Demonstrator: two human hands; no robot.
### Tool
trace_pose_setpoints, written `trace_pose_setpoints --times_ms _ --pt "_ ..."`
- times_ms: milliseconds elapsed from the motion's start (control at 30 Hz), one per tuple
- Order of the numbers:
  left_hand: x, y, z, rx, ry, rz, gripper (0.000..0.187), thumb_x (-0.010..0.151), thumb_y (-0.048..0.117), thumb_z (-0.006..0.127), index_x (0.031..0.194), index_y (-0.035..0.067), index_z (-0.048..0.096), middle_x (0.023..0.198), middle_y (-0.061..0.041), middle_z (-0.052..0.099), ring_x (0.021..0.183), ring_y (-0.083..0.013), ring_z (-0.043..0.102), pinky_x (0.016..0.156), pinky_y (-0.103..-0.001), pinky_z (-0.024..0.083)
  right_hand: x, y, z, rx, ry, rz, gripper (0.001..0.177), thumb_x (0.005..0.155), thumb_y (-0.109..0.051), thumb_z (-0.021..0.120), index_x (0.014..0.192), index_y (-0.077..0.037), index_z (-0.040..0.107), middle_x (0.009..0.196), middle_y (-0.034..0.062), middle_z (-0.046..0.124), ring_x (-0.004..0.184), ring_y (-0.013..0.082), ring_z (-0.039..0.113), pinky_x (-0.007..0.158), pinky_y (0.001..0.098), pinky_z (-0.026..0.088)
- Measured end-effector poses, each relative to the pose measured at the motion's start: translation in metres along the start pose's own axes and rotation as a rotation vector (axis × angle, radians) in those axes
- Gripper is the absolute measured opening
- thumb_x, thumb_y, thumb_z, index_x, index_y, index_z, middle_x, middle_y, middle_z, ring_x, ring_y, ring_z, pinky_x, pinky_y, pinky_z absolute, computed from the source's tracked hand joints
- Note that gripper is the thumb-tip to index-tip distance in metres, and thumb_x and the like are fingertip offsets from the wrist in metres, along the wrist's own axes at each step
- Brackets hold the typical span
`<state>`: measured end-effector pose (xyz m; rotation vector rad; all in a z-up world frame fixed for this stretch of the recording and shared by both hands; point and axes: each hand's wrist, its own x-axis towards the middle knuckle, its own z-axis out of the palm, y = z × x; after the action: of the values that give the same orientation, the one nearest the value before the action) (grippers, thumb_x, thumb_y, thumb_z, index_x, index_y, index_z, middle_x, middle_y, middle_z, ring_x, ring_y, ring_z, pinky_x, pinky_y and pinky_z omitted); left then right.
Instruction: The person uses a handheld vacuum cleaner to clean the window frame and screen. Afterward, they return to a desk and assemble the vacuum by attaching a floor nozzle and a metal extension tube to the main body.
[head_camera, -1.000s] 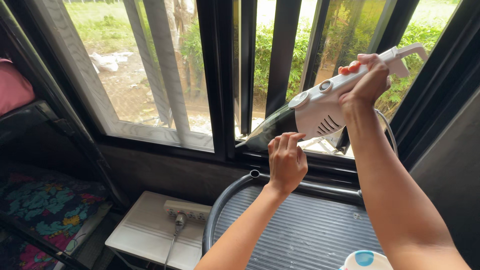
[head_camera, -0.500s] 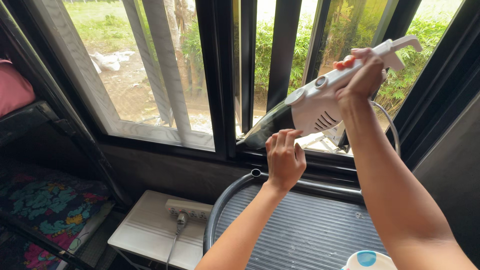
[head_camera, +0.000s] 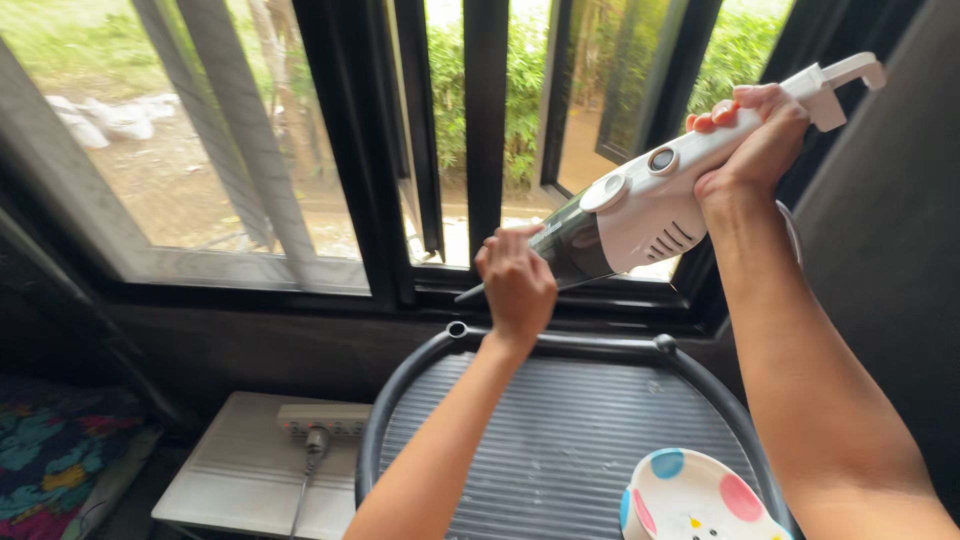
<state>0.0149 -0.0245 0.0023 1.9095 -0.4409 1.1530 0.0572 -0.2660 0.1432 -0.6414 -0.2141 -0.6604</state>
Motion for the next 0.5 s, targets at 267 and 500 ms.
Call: trace_pose_setpoints --times_ms 267,500 --pt "0.006 -0.023 -0.009 -0.012 0.059 -0.103 0.031 0.089 -0.006 0.053 0.113 0.008 0.067 0.109 -0.006 0.068 0.106 -0.0230 0.062 0.105 -0.042 0.039 -0.015 0.007 -0.019 -0.015 0.007 -0.051 0.020 0.072 -0.008 0.067 0.077 -0.008 0.048 0.063 0.0083 0.051 0.055 0.0241 0.052 0.072 0.0456 0.057" --pt "0.007 -0.058 -0.051 0.070 0.159 -0.220 0.027 0.090 -0.005 0.054 0.109 0.008 0.068 0.105 -0.004 0.071 0.106 -0.0245 0.064 0.099 -0.042 0.042 -0.026 0.066 0.002 0.011 0.038 0.015 0.016 0.070 -0.006 0.067 0.077 -0.005 0.052 0.060 0.0090 0.051 0.053 0.0244 0.055 0.072 0.0449 0.059"
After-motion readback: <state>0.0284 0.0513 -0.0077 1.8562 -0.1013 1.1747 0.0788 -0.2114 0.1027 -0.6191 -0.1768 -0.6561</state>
